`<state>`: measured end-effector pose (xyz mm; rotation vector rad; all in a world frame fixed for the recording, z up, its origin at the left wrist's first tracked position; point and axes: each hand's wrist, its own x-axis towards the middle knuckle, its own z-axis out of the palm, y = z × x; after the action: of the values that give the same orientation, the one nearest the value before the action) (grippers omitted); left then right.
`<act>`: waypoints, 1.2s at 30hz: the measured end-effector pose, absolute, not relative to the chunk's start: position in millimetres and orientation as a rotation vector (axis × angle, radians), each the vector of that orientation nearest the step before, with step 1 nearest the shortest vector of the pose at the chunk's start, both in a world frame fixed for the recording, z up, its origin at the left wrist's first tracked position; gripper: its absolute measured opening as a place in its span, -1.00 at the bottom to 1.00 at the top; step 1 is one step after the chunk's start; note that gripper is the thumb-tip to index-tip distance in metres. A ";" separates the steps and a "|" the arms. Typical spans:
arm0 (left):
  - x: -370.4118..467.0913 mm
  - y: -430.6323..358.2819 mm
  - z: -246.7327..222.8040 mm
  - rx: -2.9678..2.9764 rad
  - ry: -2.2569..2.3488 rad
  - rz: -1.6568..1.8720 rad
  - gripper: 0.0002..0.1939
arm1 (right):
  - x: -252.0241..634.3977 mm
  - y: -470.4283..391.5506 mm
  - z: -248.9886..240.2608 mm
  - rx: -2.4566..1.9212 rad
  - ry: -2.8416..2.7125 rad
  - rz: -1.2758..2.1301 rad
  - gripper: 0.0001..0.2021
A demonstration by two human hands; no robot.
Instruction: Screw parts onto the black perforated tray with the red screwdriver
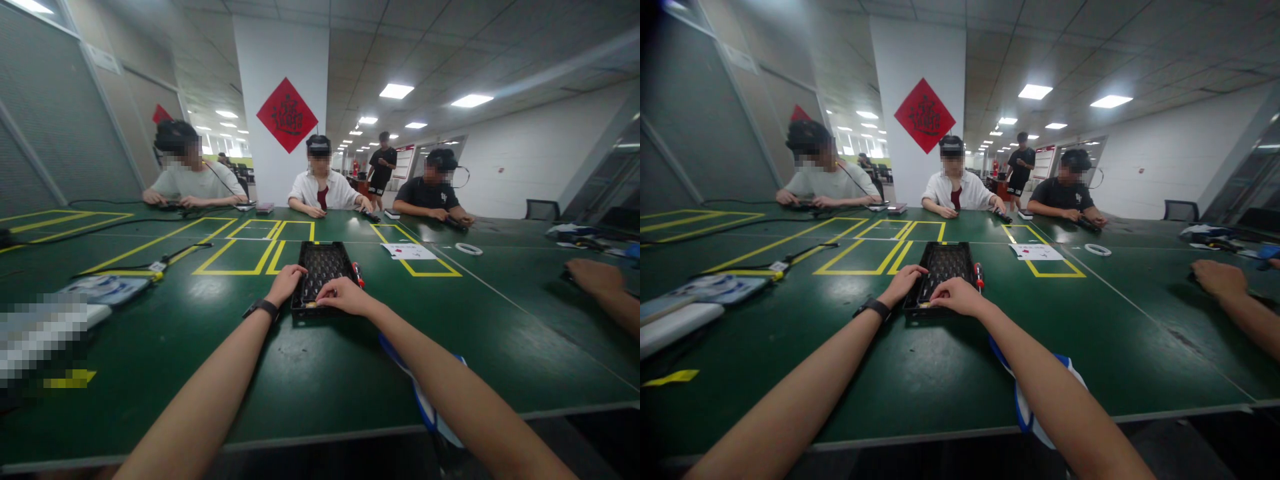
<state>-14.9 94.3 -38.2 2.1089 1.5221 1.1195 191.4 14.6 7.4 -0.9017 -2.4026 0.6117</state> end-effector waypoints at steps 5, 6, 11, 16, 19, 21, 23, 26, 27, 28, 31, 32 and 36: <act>-14.4 94.1 -38.4 2.123 1.518 1.124 -0.65 | 191.2 13.9 7.6 -0.896 -2.389 0.606 -0.76; -14.4 94.2 -38.5 2.126 1.519 1.126 -0.65 | 191.1 13.9 7.8 -0.897 -2.385 0.597 -0.76; -14.7 95.2 -39.2 2.123 1.520 1.127 -0.66 | 191.0 14.4 7.5 -0.899 -2.392 0.614 -0.75; -15.1 95.3 -39.9 2.118 1.510 1.132 -0.65 | 191.6 15.6 3.8 -0.889 -2.368 0.663 -0.73; -15.0 94.9 -39.2 2.108 1.505 1.121 -0.66 | 191.6 17.2 1.4 -0.874 -2.369 0.663 -0.74; -15.0 94.4 -38.8 2.099 1.510 1.121 -0.66 | 191.5 18.1 0.5 -0.872 -2.364 0.657 -0.74; -14.9 93.6 -38.6 2.097 1.514 1.127 -0.65 | 191.5 18.5 0.3 -0.872 -2.353 0.657 -0.74; -15.0 93.1 -39.0 2.103 1.512 1.134 -0.66 | 191.4 18.1 1.0 -0.877 -2.344 0.658 -0.73; -15.0 93.2 -39.1 2.105 1.511 1.135 -0.66 | 191.3 17.9 1.4 -0.877 -2.346 0.657 -0.73; -15.0 93.3 -39.2 2.106 1.511 1.138 -0.66 | 191.3 17.6 1.7 -0.876 -2.350 0.656 -0.73; -14.8 93.7 -39.0 2.108 1.505 1.141 -0.66 | 191.2 17.3 2.3 -0.870 -2.355 0.664 -0.74; -14.7 93.6 -38.8 2.105 1.506 1.142 -0.66 | 191.3 17.3 2.4 -0.867 -2.354 0.671 -0.74; -14.4 92.0 -37.7 2.108 1.512 1.144 -0.65 | 191.8 17.2 2.9 -0.863 -2.356 0.683 -0.74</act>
<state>-14.4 92.0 -37.7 2.1081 1.5117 1.1441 191.8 17.2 2.9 -0.8630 -2.3560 0.6832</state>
